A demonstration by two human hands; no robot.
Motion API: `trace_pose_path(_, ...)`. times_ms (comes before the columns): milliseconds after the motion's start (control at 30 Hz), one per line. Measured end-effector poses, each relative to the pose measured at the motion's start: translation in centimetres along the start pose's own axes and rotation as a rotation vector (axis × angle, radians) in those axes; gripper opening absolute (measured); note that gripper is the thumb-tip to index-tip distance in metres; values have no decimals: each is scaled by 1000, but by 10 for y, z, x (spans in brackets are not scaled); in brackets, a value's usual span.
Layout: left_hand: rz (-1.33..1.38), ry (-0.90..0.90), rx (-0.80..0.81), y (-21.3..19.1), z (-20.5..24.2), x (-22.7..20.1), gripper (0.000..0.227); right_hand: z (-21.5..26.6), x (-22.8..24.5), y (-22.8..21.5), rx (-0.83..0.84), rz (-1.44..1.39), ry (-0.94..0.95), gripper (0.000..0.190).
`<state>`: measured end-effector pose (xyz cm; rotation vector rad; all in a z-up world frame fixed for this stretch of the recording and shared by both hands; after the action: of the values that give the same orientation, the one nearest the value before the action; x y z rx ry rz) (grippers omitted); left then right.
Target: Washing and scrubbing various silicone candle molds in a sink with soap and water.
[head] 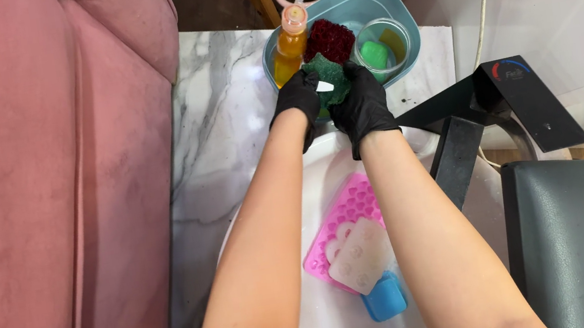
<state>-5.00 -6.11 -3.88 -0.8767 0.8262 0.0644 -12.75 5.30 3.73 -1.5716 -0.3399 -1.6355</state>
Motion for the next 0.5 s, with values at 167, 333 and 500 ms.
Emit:
trace_pose_path(167,77,56,49,23,-22,21,53,-6,-41,7,-218,-1343,505,31)
trace_pose_path(333,33,-77,67,-6,8,-10,59,0,-26,8,-237,-1363,520,30)
trace_pose_path(500,-81,-151,39,-11,24,-16,57,9,-17,6,-290,-1325,587,29)
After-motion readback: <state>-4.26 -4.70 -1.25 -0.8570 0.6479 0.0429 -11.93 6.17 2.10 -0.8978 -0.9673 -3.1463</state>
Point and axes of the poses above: each hand's wrist, its own z-axis away from the middle knuckle, its own y-axis out of the palm, x = y × z, the point moved 5 cm from there along -z, towards the middle knuckle, and after that the axes turned 15 degrees about -z, right-handed, at the moved point
